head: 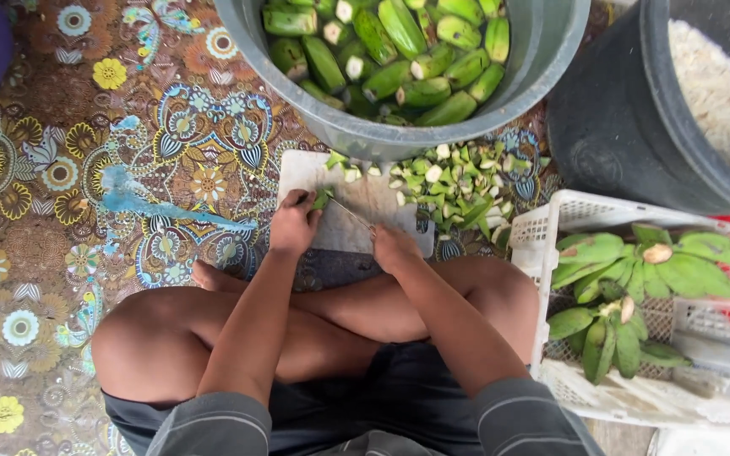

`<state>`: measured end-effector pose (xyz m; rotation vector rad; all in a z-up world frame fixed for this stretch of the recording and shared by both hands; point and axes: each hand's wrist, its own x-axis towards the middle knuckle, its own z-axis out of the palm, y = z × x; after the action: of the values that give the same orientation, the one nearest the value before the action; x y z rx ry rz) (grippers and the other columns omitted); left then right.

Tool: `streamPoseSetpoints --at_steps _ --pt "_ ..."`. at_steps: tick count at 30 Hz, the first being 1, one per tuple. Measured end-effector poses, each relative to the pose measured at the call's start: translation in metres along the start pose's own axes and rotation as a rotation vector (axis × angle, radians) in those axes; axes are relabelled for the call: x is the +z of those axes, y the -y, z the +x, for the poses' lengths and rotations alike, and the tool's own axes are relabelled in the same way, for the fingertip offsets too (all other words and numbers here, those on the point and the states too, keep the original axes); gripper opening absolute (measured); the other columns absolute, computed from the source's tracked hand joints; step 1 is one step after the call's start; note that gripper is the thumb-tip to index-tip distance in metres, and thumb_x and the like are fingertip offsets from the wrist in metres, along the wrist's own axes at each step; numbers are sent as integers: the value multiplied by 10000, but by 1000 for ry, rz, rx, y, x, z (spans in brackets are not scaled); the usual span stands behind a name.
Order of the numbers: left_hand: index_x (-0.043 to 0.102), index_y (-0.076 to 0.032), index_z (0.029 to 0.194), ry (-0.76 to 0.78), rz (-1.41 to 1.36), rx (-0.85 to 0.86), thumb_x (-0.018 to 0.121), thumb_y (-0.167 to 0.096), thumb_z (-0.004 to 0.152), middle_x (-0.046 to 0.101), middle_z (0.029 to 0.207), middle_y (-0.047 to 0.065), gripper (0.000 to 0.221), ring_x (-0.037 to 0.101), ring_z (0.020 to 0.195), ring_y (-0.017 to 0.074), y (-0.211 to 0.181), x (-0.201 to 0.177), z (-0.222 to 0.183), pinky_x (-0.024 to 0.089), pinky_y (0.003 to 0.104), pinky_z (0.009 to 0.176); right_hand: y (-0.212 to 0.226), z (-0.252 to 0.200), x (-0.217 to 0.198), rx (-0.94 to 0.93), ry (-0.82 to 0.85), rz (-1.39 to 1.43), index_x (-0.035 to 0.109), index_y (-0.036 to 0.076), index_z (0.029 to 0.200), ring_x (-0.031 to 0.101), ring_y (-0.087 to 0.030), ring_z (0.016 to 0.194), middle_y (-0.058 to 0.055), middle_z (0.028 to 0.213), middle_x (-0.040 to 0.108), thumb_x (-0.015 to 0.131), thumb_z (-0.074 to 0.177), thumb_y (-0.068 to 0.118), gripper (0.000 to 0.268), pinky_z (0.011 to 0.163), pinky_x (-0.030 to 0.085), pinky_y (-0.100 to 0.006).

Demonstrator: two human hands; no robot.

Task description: The person slices bananas on a cutting board using a knife, places the sliced pieces into a bucket of water, and removes fresh bananas from a crate to continue the process.

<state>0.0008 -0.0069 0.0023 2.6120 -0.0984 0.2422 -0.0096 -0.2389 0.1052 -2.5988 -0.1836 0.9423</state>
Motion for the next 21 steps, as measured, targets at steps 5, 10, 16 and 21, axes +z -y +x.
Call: streamPoseSetpoints --at_steps 5,10,16,21 --pt "615 -90 1241 0 28 -6 736 -242 714 628 1077 101 562 644 978 335 -10 -9 -2 533 411 817 5 -39 -51 202 -39 -245 404 17 1346 646 -391 1003 -212 1098 644 331 976 264 451 819 530 -558" --pt "465 -138 1403 174 74 -99 680 -187 783 601 1144 94 657 608 1066 335 -29 -27 4 481 469 892 -55 -59 -70 285 -229 -351 378 -2 1334 681 -427 855 -249 909 662 356 977 313 476 718 565 -560" --pt "498 -158 1348 -230 -250 90 726 -115 708 546 1074 89 681 661 808 378 -82 -99 17 565 488 619 -85 -134 -112 419 -366 -435 506 81 1138 692 -418 907 -211 937 691 358 917 603 586 775 548 -525" --pt "601 -34 1143 -652 -476 431 736 -85 792 569 1124 155 380 675 924 335 -135 -170 22 594 397 731 -156 -169 -108 496 -947 -63 504 84 967 666 -464 754 -183 660 645 592 939 491 417 682 524 -570"
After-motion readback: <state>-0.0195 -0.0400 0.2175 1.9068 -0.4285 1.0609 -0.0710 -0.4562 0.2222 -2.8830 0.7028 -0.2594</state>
